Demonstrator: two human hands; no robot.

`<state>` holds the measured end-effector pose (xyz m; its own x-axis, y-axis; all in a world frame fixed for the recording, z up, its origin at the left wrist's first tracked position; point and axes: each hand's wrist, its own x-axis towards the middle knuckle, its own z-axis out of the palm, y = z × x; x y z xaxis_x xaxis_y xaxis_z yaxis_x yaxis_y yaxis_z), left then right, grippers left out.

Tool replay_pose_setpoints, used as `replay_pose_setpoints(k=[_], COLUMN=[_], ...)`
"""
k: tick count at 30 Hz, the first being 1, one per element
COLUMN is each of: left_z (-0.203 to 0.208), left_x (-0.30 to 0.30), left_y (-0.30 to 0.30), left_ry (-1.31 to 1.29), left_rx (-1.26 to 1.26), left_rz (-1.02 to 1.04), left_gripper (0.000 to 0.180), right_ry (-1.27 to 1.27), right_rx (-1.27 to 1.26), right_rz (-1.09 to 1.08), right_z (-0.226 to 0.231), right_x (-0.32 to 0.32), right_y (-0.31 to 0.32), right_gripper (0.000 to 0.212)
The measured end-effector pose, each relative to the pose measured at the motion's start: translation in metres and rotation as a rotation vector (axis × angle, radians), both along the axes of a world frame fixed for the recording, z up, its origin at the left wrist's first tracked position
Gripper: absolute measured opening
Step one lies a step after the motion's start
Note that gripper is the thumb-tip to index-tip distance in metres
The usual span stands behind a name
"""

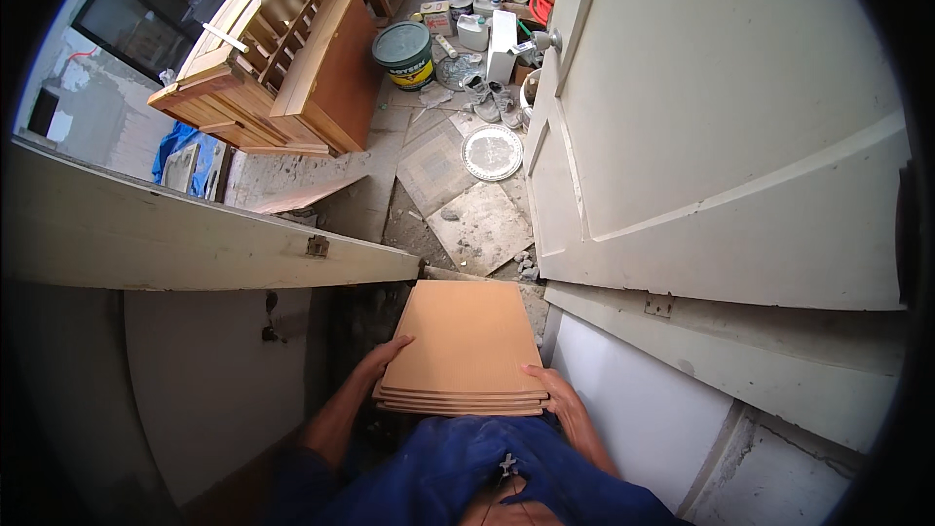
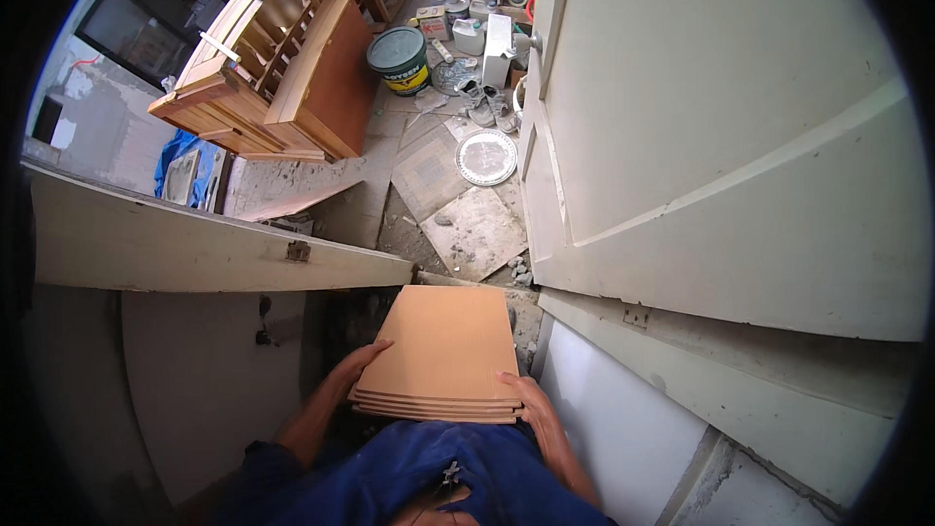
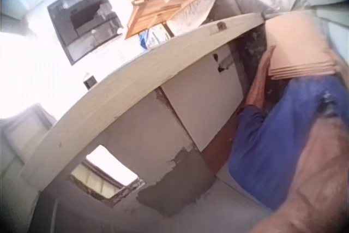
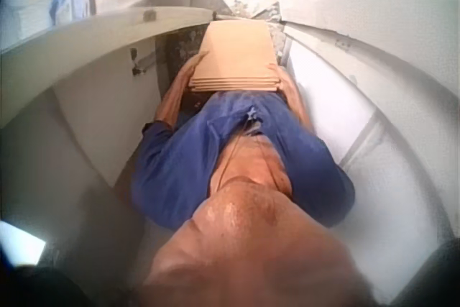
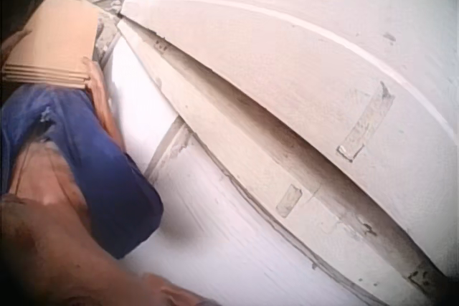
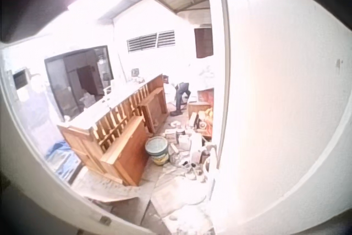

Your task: The person washes ceramic tiles one by one under a wall-mounted tap, using a blue bucket to catch runoff. They rinse each tile, place it on the floor, then gather the cleaned tiles and carry them to another room where other workers are laying floor tiles.

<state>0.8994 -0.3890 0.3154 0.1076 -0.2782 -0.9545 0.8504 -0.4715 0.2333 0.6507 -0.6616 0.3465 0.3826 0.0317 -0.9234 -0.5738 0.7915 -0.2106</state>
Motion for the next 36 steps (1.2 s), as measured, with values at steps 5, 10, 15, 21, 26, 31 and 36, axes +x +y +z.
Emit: replay_pose_setpoints(k=[5,10,15,21,26,31,36], left_z=[-0.03,-0.064,-0.084,-0.045,-0.085,-0.114,-0.128], left_x=[0.049,0.089,0.128,0.184,0.222,0.276,0.316], left_y=[-0.057,-0.088,-0.115,-0.138,-0.141,-0.158,-0.153], left_ry=[0.013,0.151,0.114,0.113,0.076,0.043,0.012], left_rx=[-0.082,-0.12,-0.13,-0.013,0.011,0.031,0.154], left_rz=[-0.074,-0.031,-0.012,0.052,0.161,0.194,0.23], left_gripper=[0.051,0.048,0.048,0.048,0.049,0.053,0.052], right_ry=[-0.02,0.005,0.104,0.104,0.096,0.107,0.047], right_rx=[-0.036,-0.046,-0.092,-0.142,-0.179,-0.153,0.013], right_rz=[-0.114,-0.071,-0.029,0.019,0.182,0.231,0.3], right_z=[0.01,0.014,0.014,0.007,0.015,-0.047,-0.064], right_x=[0.029,0.078,0.13,0.187,0.271,0.336,0.416], right_y=[-0.03,-0.061,-0.09,-0.124,-0.147,-0.19,-0.209], right_gripper=[0.049,0.049,0.049,0.051,0.048,0.05,0.047])
